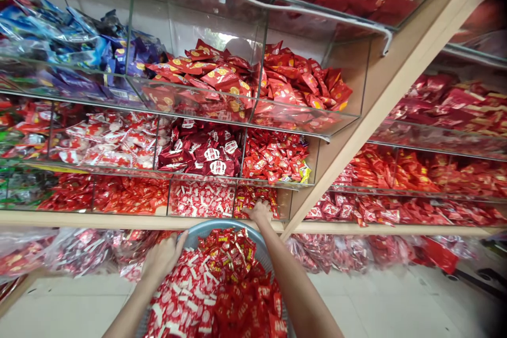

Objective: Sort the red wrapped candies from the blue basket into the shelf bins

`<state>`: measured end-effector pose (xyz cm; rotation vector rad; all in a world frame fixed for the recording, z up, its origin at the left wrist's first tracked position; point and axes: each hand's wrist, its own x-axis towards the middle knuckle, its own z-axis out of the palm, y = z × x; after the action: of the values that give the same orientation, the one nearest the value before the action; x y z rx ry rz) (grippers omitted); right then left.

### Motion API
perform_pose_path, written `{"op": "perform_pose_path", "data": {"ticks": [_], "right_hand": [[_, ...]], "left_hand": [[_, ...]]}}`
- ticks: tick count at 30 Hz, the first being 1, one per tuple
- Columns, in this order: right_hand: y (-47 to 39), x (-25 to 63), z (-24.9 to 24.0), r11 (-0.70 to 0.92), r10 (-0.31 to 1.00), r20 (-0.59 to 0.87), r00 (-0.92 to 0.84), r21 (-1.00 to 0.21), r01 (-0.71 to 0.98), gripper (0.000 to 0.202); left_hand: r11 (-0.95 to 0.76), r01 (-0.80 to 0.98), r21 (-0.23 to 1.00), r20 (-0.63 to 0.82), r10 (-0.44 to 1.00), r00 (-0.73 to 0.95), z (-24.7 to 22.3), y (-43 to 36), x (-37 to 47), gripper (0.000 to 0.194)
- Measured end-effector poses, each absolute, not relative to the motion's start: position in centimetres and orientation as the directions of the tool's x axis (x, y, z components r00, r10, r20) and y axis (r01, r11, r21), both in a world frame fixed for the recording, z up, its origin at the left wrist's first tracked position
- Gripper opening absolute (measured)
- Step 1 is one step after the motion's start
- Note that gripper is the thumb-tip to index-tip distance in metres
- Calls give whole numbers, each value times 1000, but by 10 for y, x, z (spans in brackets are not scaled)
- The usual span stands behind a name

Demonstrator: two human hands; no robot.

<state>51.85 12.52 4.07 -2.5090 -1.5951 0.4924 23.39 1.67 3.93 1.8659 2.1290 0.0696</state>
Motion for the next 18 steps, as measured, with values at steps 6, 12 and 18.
{"op": "perform_pose_path", "data": {"ticks": [6, 12, 18], "right_hand": [[118, 518, 45, -396, 918, -146, 369, -285, 873, 58], [116, 518, 46, -377, 926, -161, 341, -330, 866, 46], [117, 516, 47, -377, 924, -195, 329, -320, 869, 70]], "left_hand": [[151, 961, 232, -203, 974, -104, 34, 17, 232, 71], [135, 962, 239, -187, 978, -91, 31, 18, 231, 73], [139, 962, 235, -197, 976, -93, 33, 17, 232, 69]]}}
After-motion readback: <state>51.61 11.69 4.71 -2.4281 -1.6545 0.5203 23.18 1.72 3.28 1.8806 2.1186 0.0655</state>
